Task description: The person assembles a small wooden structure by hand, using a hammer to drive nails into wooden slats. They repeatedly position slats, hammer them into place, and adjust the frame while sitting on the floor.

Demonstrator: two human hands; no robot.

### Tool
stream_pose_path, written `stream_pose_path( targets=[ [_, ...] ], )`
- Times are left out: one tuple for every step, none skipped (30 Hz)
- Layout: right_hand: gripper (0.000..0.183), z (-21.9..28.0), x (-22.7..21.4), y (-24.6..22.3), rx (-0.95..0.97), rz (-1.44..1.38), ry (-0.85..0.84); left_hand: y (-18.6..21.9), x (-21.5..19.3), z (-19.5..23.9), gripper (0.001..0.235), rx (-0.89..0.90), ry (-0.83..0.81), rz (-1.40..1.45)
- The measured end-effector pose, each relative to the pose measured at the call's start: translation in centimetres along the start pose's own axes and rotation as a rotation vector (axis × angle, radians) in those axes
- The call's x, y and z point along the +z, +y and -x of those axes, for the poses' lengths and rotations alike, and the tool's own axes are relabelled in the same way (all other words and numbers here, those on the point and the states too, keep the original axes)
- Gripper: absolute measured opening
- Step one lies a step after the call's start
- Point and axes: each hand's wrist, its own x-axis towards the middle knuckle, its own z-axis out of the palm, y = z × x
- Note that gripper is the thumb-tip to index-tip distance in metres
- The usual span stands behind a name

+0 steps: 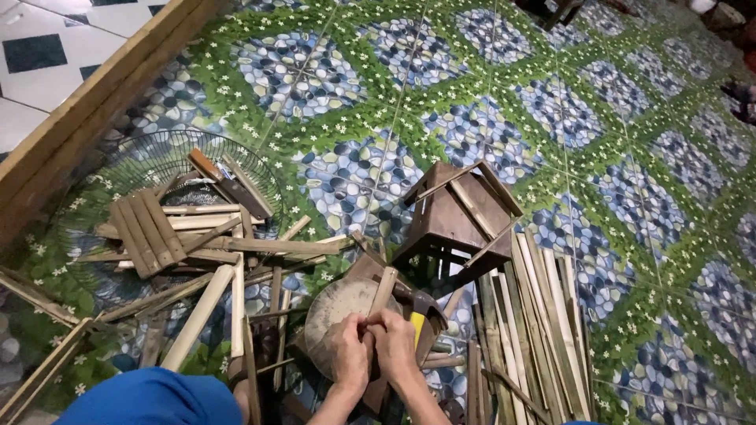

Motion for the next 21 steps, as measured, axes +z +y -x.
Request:
stream_pose_path(
  targets=[
    [0.020,-0.1,0.1,0.5,-0.073,0.052,0.029,0.2,0.1,0.0,0.010,-0.017,0.000,-0.008],
    [0.020,-0.1,0.0,0.2,-0.077,0.053,0.031,0.1,0.2,-0.1,0.010,-0.014,0.002,-0.005],
    [0.014,-0.1,-0.1,-0.1,0.075,-0.033,0.046,-0.1,0.3,-0.1,0.008,-0.040,-0.033,-0.002],
    [0.012,-0.1,-0.1,-0.3,0.226,-0.121,0.063,-0.3,0.4,-0.1,0.010,-0.066,-0.068,0.001],
    [0.012,-0.5,0.1,0.5,0.227,-0.120,0.062,-0.1,0.2,0.0,0.010,-0.067,-0.068,0.001],
    [0.011,-0.9,0.4,1.4,0.275,-0.253,0.072,0.0,0.0,0.0,0.009,-0.045,-0.071,0.037],
    [0.011,-1.4,0.5,2.2,0.323,-0.386,0.083,0.2,-0.2,0.0,0.009,-0.023,-0.076,0.074],
    [0.011,-1.0,0.2,1.4,0.325,-0.386,0.084,0.0,-0.1,0.1,0.009,-0.023,-0.078,0.074],
    [0.008,-0.6,-0.1,0.5,0.328,-0.233,0.082,-0.3,0.1,0.0,0.008,0.016,-0.069,0.040],
    [0.006,-0.3,-0.4,-0.4,0.330,-0.081,0.081,-0.5,0.2,0.0,0.008,0.056,-0.061,0.007],
    [0.006,-0.3,0.1,0.3,0.330,-0.080,0.081,-0.4,0.2,0.0,0.008,0.055,-0.060,0.007],
    [0.016,-0.3,0.6,1.1,0.227,-0.019,0.084,-0.3,0.2,0.0,0.008,0.009,-0.072,-0.007],
    [0.032,-0.3,1.2,1.8,0.122,0.040,0.089,-0.2,0.2,0.0,0.008,-0.035,-0.080,-0.020],
    [0.032,-0.3,1.3,2.0,0.119,0.039,0.087,-0.1,0.0,-0.4,0.008,-0.034,-0.077,-0.020],
    [0.034,-0.1,1.3,2.4,0.101,-0.004,0.052,0.0,0.0,-0.4,0.004,-0.038,-0.087,-0.047],
    [0.037,0.1,1.3,2.8,0.082,-0.048,0.016,0.1,0.0,-0.5,0.002,-0.042,-0.098,-0.073],
    [0.037,0.1,1.0,2.7,0.082,-0.046,0.018,0.0,0.1,-0.4,0.002,-0.040,-0.099,-0.071],
    [0.030,0.1,0.6,2.6,0.154,-0.075,0.063,0.0,0.2,-0.3,0.004,0.010,-0.070,-0.038],
    [0.026,0.2,0.5,2.4,0.228,-0.108,0.106,-0.2,0.1,-0.3,0.007,0.060,-0.040,-0.009],
    [0.026,-0.1,0.6,2.9,0.228,-0.108,0.107,-0.4,0.3,-0.4,0.007,0.061,-0.041,-0.009],
    [0.020,-0.2,0.8,3.5,0.241,-0.163,0.128,-0.7,0.4,-0.4,0.007,0.044,-0.062,0.005]
  ],
)
